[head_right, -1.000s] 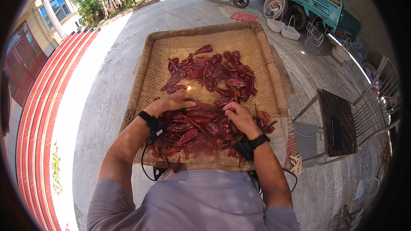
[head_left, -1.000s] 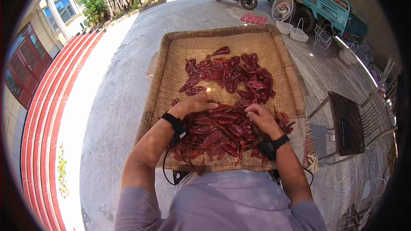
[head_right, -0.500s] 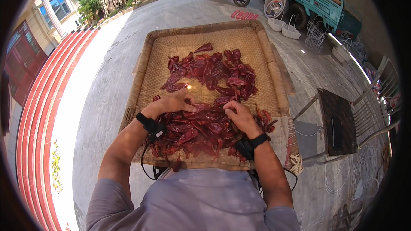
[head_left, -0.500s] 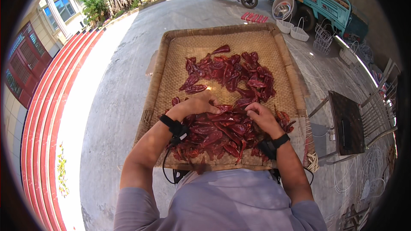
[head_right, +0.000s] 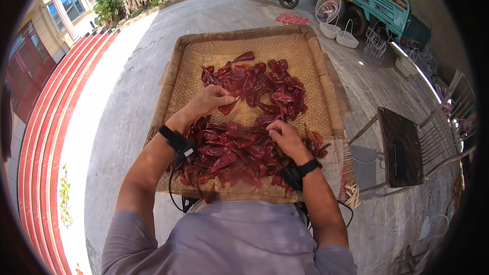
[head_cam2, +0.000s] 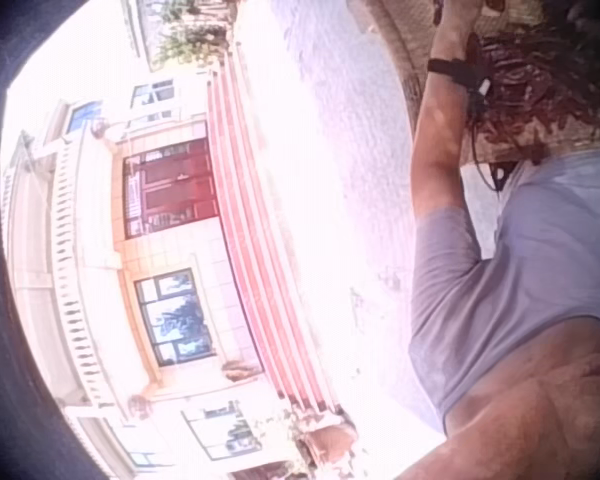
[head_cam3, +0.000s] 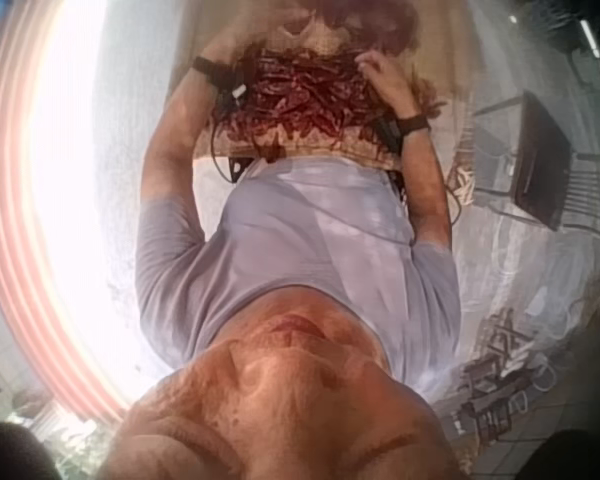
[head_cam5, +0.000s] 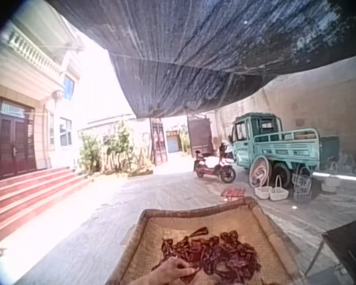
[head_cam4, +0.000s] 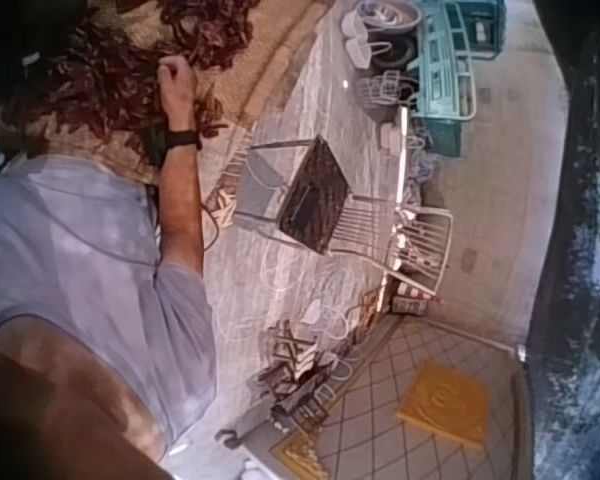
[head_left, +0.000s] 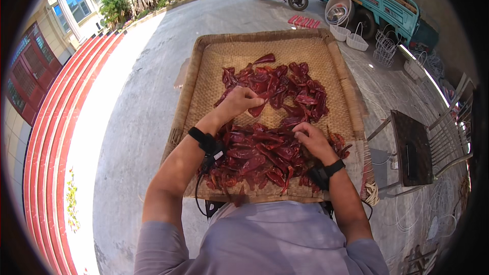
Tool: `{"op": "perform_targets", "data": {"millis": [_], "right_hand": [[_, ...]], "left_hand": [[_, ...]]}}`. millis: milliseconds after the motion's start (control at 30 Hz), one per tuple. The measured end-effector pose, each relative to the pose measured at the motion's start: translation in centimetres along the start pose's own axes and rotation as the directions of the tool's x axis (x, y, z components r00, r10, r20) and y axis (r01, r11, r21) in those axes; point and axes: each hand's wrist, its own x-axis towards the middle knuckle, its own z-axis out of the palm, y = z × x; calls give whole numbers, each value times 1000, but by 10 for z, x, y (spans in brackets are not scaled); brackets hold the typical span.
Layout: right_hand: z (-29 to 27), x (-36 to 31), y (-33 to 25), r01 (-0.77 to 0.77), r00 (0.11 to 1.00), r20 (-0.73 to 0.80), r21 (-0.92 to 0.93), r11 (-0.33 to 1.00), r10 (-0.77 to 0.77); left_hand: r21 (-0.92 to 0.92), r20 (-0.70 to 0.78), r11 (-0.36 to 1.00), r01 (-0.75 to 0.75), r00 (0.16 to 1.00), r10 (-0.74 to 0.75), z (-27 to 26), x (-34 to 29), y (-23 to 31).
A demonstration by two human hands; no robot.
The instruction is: The person picks up dried chili peppers from a large woven tray, removes the stems by hand, and places the peppers back onto the tray.
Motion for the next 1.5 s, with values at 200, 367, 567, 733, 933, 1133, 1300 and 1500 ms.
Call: {"op": "perform_targets", "data": {"millis": [200,367,567,733,933,1133,1300,1500], "right_hand": [[4,3,1,19,1000,3,-17,1000,-19],[-2,0,1,52,999,-13,-38,998,-53],[-2,0,3,54,998,-16,-20,998,-55],[1,1,1,39,999,29,-10,999,-39],[-3,-1,4,46,999,-6,-37,998,-46],[-2,0,-1,-6,999,39,-61,998,8],[0,2,6,74,997,-17,-65,995,-75],[-3,1,-1,24,999,41,-66,998,-21]], "left_hand": [[-185,-541,978,98,820,-184,-5,16,-57],[-342,-90,935,98,986,-137,2,-7,-40],[160,291,984,-76,956,27,-2,-10,-12],[203,-640,979,-3,757,135,5,-1,-43],[30,135,996,90,986,-93,51,-6,-38],[547,190,837,-27,977,-93,55,-14,-20],[397,261,916,-63,964,-47,60,-14,-20],[376,406,926,-22,902,-143,50,-20,5]]}}
